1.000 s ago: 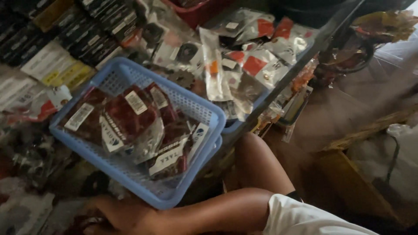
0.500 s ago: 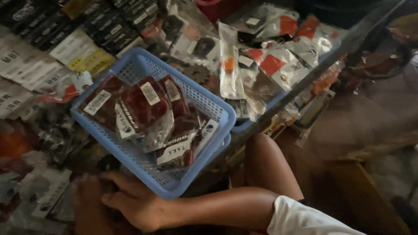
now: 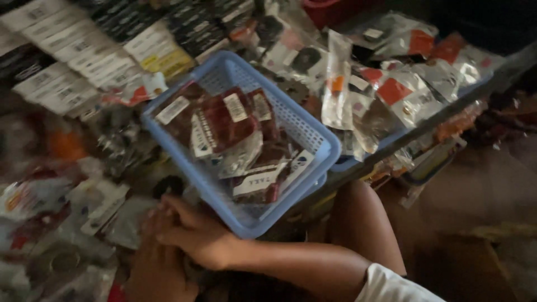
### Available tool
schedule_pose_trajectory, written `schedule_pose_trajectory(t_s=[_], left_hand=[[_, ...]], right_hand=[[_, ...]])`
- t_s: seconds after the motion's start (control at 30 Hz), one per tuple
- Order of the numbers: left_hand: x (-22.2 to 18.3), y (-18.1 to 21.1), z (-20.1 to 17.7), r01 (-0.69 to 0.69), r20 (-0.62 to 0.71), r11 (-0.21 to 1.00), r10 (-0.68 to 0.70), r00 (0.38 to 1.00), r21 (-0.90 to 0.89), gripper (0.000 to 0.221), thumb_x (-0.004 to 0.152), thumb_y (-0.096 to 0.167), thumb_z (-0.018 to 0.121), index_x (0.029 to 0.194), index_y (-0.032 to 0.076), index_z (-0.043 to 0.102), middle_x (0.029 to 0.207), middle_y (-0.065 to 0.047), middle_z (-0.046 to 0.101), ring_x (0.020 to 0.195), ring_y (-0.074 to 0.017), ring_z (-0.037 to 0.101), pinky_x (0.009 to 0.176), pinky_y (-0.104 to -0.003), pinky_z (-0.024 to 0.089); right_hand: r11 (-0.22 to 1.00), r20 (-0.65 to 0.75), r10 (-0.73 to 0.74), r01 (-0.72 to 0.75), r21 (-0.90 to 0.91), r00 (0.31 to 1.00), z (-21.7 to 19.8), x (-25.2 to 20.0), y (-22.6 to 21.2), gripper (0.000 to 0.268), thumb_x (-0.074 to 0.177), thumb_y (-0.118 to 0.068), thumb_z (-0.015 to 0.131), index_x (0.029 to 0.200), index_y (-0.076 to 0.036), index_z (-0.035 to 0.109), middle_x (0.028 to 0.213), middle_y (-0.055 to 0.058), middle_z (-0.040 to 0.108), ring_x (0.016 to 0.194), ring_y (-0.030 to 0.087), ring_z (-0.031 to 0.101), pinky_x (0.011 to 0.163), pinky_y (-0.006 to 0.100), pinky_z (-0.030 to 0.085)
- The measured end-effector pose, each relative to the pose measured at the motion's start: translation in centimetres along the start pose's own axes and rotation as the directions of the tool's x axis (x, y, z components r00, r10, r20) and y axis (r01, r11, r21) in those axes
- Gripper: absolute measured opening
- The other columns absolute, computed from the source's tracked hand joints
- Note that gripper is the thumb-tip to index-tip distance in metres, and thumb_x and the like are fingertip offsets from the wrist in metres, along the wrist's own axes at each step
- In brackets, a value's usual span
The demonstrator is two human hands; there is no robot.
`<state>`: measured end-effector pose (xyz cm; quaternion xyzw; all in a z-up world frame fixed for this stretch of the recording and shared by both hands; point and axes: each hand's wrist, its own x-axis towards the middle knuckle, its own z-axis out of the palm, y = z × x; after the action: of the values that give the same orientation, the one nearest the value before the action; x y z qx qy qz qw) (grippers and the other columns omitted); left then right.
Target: Sorting and inspecting motorcycle sprockets and gears in their packaging.
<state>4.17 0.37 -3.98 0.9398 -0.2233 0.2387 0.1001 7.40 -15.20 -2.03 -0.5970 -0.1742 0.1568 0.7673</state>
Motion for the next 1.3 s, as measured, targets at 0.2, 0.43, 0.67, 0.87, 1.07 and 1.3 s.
schedule_pose_trajectory(t_s=[0.2, 0.43, 0.67, 0.87, 1.07, 1.3], left_hand=[[-0.3, -1.9, -1.7, -0.063, 0.359, 0.992, 0.100, 0.928, -0.112, 0.107, 0.076, 0.033, 0.074, 0.162, 0.000, 0.020, 0.173, -0.025, 0.010, 0.159, -0.0445, 0.009, 0.123, -0.061, 0.017], [-2.6, -0.4, -3.5, 0.493, 0.191, 0.811, -0.455, 0.870, -0.314, 0.084, 0.073, -0.006, 0.061, 0.155, 0.005, 0.045, 0.138, -0.018, 0.064, 0.108, -0.0373, 0.069, 0.084, -0.045, 0.054], [-1.1, 0.8, -4.4, 0.528, -0.300, 0.733, -0.667, 0.682, -0.430, 0.037, 0.093, 0.012, 0.087, 0.117, -0.009, 0.066, 0.090, -0.014, 0.068, 0.069, -0.0223, 0.058, 0.064, -0.039, 0.049], [-0.5, -0.5, -5.3, 0.430, 0.167, 0.175, -0.744, 0.647, -0.886, 0.067, 0.073, 0.006, 0.080, 0.135, -0.002, 0.058, 0.124, -0.019, 0.071, 0.108, -0.0323, 0.074, 0.086, -0.048, 0.063], [-1.9, -0.6, -3.8, 0.459, 0.068, 0.090, -0.946, 0.316, -0.884, 0.042, 0.089, 0.034, 0.077, 0.105, -0.003, 0.067, 0.097, -0.010, 0.070, 0.078, -0.0186, 0.065, 0.068, -0.035, 0.051], [-0.9, 0.2, -4.0, 0.135, -0.103, 0.155, -0.938, 0.331, -0.979, 0.053, 0.086, 0.014, 0.080, 0.132, 0.006, 0.056, 0.125, -0.004, 0.065, 0.108, -0.0190, 0.066, 0.091, -0.035, 0.056]], right_hand=[[0.963, 0.097, 0.052, -0.076, 0.257, 0.994, 0.2, 1.0, 0.6, 0.086, 0.098, -0.023, 0.053, 0.167, 0.003, 0.008, 0.154, 0.019, 0.038, 0.131, 0.027, 0.044, 0.107, 0.035, 0.034], [0.998, 0.052, 0.011, -0.007, -0.064, 0.999, 0.6, -0.2, -1.2, 0.071, 0.096, -0.019, 0.051, 0.161, -0.003, 0.027, 0.158, 0.014, 0.036, 0.135, 0.023, 0.036, 0.112, 0.034, 0.031], [0.991, -0.021, -0.023, 0.020, -0.133, 1.000, 1.4, -1.4, -3.4, 0.041, 0.099, -0.023, 0.065, 0.132, -0.005, 0.049, 0.099, 0.007, 0.057, 0.078, 0.014, 0.053, 0.069, 0.033, 0.046], [0.983, -0.116, -0.050, 0.029, -0.180, 0.992, 1.7, -1.4, -2.9, 0.015, 0.102, -0.013, 0.065, 0.102, -0.006, 0.051, 0.080, 0.000, 0.050, 0.067, 0.009, 0.044, 0.061, 0.028, 0.041], [0.951, -0.016, -0.071, 0.063, -0.303, 0.997, 2.1, -1.9, -3.7, 0.012, 0.099, -0.002, 0.065, 0.103, -0.007, 0.055, 0.080, 0.002, 0.056, 0.062, 0.012, 0.051, 0.058, 0.031, 0.045], [0.996, -0.017, -0.004, 0.003, -0.090, 1.000, 1.9, -1.7, -2.5, 0.010, 0.100, 0.002, 0.062, 0.106, -0.005, 0.057, 0.087, 0.002, 0.057, 0.071, 0.009, 0.047, 0.063, 0.025, 0.040]])
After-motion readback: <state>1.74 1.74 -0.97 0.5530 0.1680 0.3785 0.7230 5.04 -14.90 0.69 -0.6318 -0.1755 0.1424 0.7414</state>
